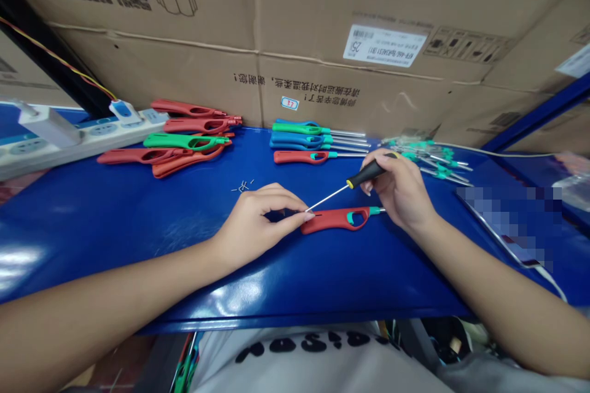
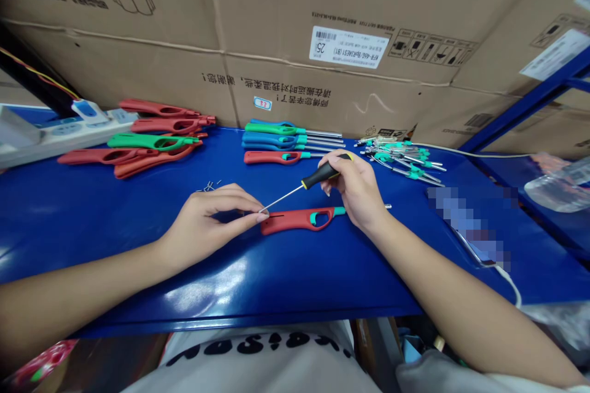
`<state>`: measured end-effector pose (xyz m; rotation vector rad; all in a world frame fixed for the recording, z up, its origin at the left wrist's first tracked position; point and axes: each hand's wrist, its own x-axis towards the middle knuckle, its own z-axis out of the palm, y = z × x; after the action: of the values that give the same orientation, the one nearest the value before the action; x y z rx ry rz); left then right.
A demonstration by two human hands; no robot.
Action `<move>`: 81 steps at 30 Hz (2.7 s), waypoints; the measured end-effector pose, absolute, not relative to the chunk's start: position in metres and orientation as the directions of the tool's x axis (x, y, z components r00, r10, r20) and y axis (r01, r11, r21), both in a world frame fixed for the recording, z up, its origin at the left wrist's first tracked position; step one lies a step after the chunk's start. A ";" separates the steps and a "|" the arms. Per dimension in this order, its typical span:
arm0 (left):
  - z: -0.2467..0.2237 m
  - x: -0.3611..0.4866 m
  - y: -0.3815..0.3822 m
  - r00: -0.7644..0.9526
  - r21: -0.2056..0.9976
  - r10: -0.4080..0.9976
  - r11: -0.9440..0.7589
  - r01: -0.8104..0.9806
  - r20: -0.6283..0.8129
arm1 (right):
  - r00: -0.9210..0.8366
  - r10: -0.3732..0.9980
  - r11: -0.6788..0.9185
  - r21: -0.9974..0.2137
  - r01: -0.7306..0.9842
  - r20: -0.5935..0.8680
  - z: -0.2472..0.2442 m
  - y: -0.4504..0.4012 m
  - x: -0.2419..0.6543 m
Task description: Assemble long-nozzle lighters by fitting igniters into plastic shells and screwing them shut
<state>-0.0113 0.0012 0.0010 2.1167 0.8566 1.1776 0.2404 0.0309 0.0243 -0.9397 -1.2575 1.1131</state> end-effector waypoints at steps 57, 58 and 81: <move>0.008 -0.014 -0.002 0.563 0.656 0.752 -0.620 0.430 0.342 | -0.195 0.749 0.660 -0.739 0.132 0.634 0.057 -0.005 0.201; 0.007 -0.015 -0.001 0.565 0.639 0.756 -0.620 0.455 0.331 | -0.198 0.748 0.660 -0.739 0.132 0.633 0.056 -0.005 0.200; 0.002 -0.014 0.001 0.666 0.574 0.690 -0.679 0.458 0.285 | -0.301 0.664 0.744 -0.645 0.174 0.685 0.035 0.001 0.196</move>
<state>-0.0144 0.0013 0.0016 2.4216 0.8928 0.6807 0.1956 0.0008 0.0345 -0.6483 -1.8473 0.5580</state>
